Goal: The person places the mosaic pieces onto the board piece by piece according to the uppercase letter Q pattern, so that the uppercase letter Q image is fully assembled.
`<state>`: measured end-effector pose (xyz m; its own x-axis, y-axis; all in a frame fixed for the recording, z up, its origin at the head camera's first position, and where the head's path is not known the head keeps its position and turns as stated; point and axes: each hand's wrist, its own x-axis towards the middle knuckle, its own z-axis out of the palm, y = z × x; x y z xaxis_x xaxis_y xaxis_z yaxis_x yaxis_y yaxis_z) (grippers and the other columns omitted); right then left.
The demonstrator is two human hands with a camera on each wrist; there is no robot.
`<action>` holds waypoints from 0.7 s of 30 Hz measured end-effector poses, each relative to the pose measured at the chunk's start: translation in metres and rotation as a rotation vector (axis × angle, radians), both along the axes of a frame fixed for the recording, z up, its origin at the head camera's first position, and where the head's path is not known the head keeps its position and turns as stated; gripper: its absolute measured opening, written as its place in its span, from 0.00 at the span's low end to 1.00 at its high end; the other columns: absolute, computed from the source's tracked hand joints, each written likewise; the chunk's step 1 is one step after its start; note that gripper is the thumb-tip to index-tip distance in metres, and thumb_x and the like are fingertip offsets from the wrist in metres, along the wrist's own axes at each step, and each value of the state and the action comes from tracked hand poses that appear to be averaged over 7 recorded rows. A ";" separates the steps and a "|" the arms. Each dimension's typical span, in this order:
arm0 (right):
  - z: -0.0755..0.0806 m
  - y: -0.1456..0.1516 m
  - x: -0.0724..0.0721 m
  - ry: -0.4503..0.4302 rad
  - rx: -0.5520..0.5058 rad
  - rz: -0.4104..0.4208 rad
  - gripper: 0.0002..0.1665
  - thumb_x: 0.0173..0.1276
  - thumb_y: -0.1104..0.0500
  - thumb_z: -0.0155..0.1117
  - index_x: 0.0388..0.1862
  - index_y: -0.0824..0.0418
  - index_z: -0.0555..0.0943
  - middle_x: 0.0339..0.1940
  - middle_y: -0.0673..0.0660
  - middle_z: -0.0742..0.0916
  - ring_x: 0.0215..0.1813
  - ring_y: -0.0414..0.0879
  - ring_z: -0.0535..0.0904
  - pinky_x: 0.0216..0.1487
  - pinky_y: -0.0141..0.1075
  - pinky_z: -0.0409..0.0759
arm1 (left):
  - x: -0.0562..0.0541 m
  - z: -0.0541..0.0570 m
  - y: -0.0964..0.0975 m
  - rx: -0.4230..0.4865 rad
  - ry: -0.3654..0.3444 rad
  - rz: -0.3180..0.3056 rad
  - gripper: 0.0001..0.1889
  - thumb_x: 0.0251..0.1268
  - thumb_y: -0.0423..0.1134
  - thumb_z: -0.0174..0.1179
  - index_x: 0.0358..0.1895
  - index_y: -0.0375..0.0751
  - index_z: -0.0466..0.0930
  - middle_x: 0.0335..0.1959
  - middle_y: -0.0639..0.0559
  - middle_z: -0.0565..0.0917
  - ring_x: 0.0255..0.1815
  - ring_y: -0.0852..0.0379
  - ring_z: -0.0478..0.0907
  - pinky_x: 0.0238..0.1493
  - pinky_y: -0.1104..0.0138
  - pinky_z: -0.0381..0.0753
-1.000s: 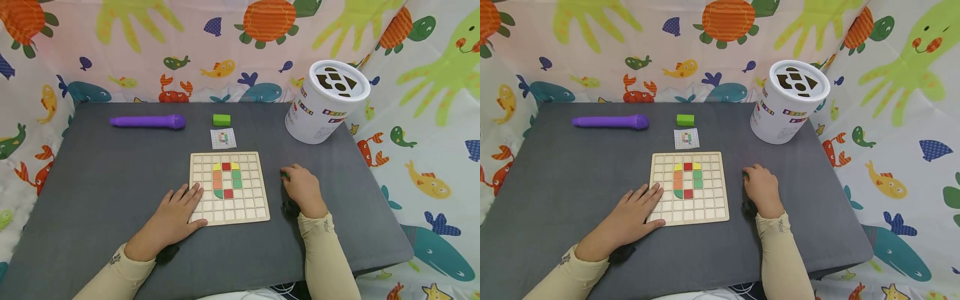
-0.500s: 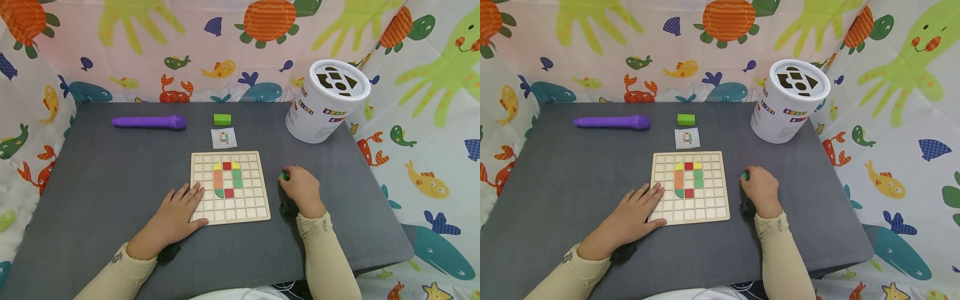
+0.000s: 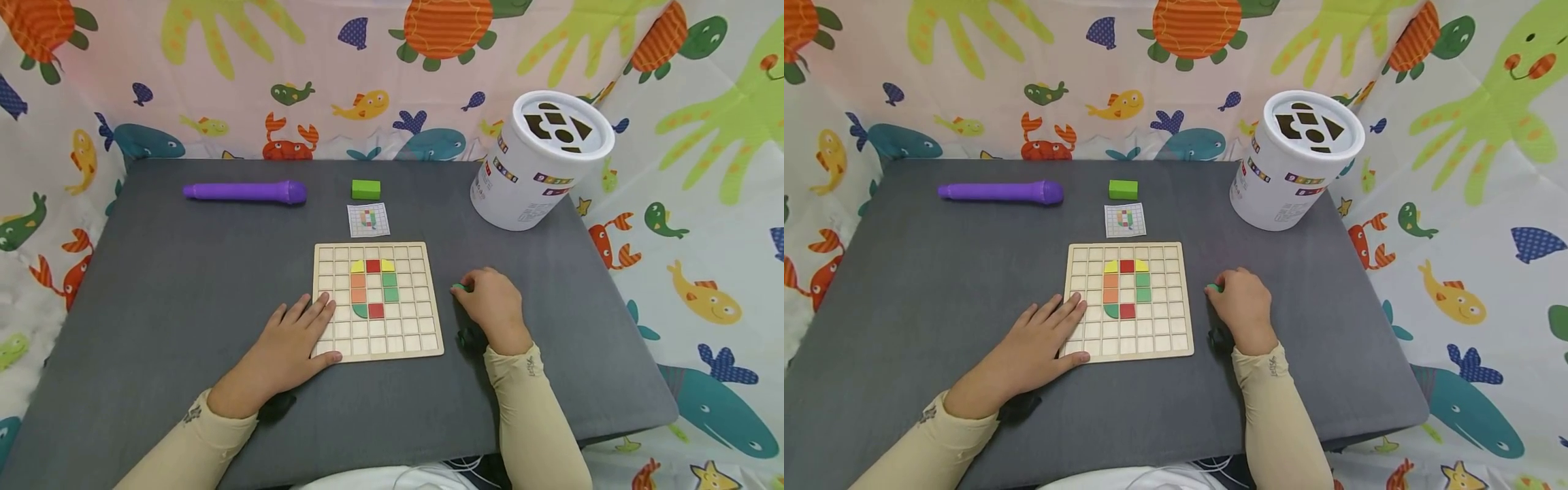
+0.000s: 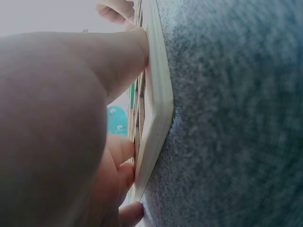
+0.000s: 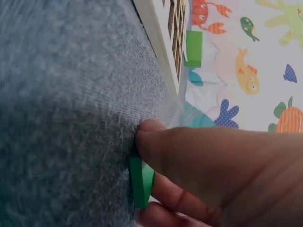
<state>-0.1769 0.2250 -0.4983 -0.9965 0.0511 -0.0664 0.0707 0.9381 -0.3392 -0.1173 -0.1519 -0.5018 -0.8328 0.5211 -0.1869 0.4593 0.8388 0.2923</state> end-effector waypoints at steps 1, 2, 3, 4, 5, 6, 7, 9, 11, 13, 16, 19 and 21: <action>0.000 0.000 0.000 -0.005 -0.008 -0.008 0.13 0.69 0.50 0.79 0.41 0.59 0.91 0.35 0.56 0.88 0.36 0.54 0.85 0.37 0.53 0.83 | 0.000 0.000 0.000 -0.001 -0.001 0.002 0.48 0.76 0.65 0.61 0.86 0.39 0.57 0.87 0.44 0.56 0.85 0.35 0.52 0.78 0.33 0.53; 0.001 -0.001 0.000 -0.014 -0.022 -0.009 0.13 0.69 0.50 0.79 0.40 0.60 0.91 0.35 0.56 0.88 0.36 0.54 0.84 0.37 0.53 0.83 | 0.000 0.000 0.000 -0.001 -0.003 0.004 0.48 0.76 0.65 0.62 0.86 0.39 0.57 0.87 0.44 0.56 0.85 0.35 0.51 0.78 0.33 0.53; 0.001 -0.001 0.000 -0.021 -0.039 -0.009 0.13 0.69 0.51 0.79 0.40 0.60 0.90 0.34 0.56 0.88 0.36 0.54 0.84 0.38 0.52 0.83 | 0.000 -0.001 0.000 -0.003 -0.004 0.004 0.48 0.75 0.65 0.62 0.86 0.39 0.57 0.87 0.44 0.56 0.85 0.35 0.51 0.78 0.33 0.53; 0.001 -0.002 0.000 -0.023 -0.057 -0.002 0.12 0.69 0.53 0.78 0.41 0.61 0.90 0.34 0.56 0.89 0.36 0.54 0.84 0.39 0.52 0.83 | 0.000 -0.001 0.000 -0.004 -0.005 0.005 0.48 0.75 0.65 0.62 0.86 0.39 0.57 0.87 0.44 0.56 0.85 0.35 0.51 0.78 0.33 0.53; 0.002 -0.003 0.000 -0.019 -0.079 0.010 0.11 0.70 0.54 0.78 0.43 0.61 0.91 0.36 0.56 0.89 0.38 0.54 0.85 0.41 0.52 0.83 | 0.000 -0.002 0.000 -0.004 -0.004 0.004 0.49 0.75 0.65 0.62 0.86 0.39 0.57 0.87 0.44 0.56 0.85 0.35 0.51 0.78 0.33 0.53; 0.002 -0.005 0.001 -0.009 -0.110 0.026 0.11 0.71 0.55 0.77 0.46 0.61 0.91 0.38 0.57 0.90 0.40 0.54 0.85 0.43 0.52 0.83 | 0.001 -0.002 0.000 -0.007 -0.006 0.004 0.49 0.75 0.65 0.62 0.87 0.39 0.56 0.87 0.44 0.55 0.86 0.35 0.51 0.78 0.33 0.53; 0.004 -0.007 0.002 0.004 -0.158 0.044 0.12 0.72 0.56 0.76 0.49 0.61 0.92 0.40 0.57 0.90 0.40 0.54 0.84 0.44 0.52 0.83 | 0.001 -0.002 0.000 -0.008 -0.007 0.004 0.49 0.75 0.66 0.62 0.87 0.39 0.56 0.87 0.44 0.55 0.86 0.35 0.51 0.78 0.34 0.52; 0.005 -0.014 0.005 0.038 -0.279 0.091 0.13 0.75 0.59 0.74 0.54 0.61 0.92 0.43 0.57 0.90 0.40 0.53 0.83 0.42 0.50 0.82 | 0.001 -0.003 -0.001 -0.010 -0.006 0.002 0.49 0.75 0.66 0.62 0.87 0.39 0.56 0.87 0.44 0.55 0.86 0.35 0.51 0.78 0.34 0.52; 0.007 -0.024 0.009 0.055 -0.431 0.138 0.13 0.76 0.60 0.72 0.55 0.61 0.92 0.43 0.57 0.90 0.38 0.52 0.82 0.38 0.45 0.81 | 0.001 -0.003 -0.001 -0.009 -0.008 0.001 0.49 0.75 0.65 0.62 0.87 0.39 0.56 0.87 0.44 0.56 0.85 0.35 0.51 0.78 0.34 0.52; 0.007 -0.036 0.013 0.038 -0.594 0.172 0.12 0.76 0.62 0.72 0.55 0.62 0.92 0.40 0.56 0.90 0.35 0.50 0.81 0.33 0.40 0.79 | 0.001 -0.003 -0.002 -0.009 -0.011 0.001 0.49 0.75 0.65 0.62 0.87 0.39 0.56 0.87 0.44 0.56 0.85 0.35 0.52 0.78 0.34 0.53; 0.004 -0.053 0.017 -0.030 -0.739 0.204 0.12 0.75 0.63 0.72 0.54 0.64 0.91 0.37 0.54 0.90 0.35 0.47 0.83 0.34 0.35 0.80 | 0.000 -0.003 -0.002 -0.007 -0.011 0.002 0.49 0.74 0.65 0.63 0.86 0.39 0.56 0.87 0.44 0.56 0.85 0.35 0.52 0.78 0.34 0.53; -0.002 -0.066 0.019 -0.080 -0.772 0.192 0.11 0.73 0.65 0.72 0.52 0.64 0.91 0.39 0.53 0.89 0.37 0.45 0.86 0.34 0.34 0.81 | -0.001 -0.003 -0.002 0.000 -0.004 0.001 0.49 0.74 0.65 0.63 0.86 0.39 0.57 0.87 0.43 0.56 0.85 0.34 0.52 0.78 0.33 0.53; -0.006 -0.073 0.020 -0.080 -0.751 0.173 0.09 0.71 0.65 0.74 0.49 0.62 0.91 0.39 0.52 0.89 0.37 0.44 0.86 0.32 0.35 0.81 | -0.002 -0.003 -0.003 0.006 0.001 0.000 0.49 0.74 0.65 0.63 0.86 0.38 0.57 0.87 0.43 0.56 0.85 0.34 0.53 0.77 0.33 0.53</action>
<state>-0.1566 0.1525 -0.5042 -0.9770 -0.1918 -0.0936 -0.0049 0.4587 -0.8886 -0.1196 -0.1545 -0.5050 -0.8332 0.5220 -0.1826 0.4594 0.8371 0.2971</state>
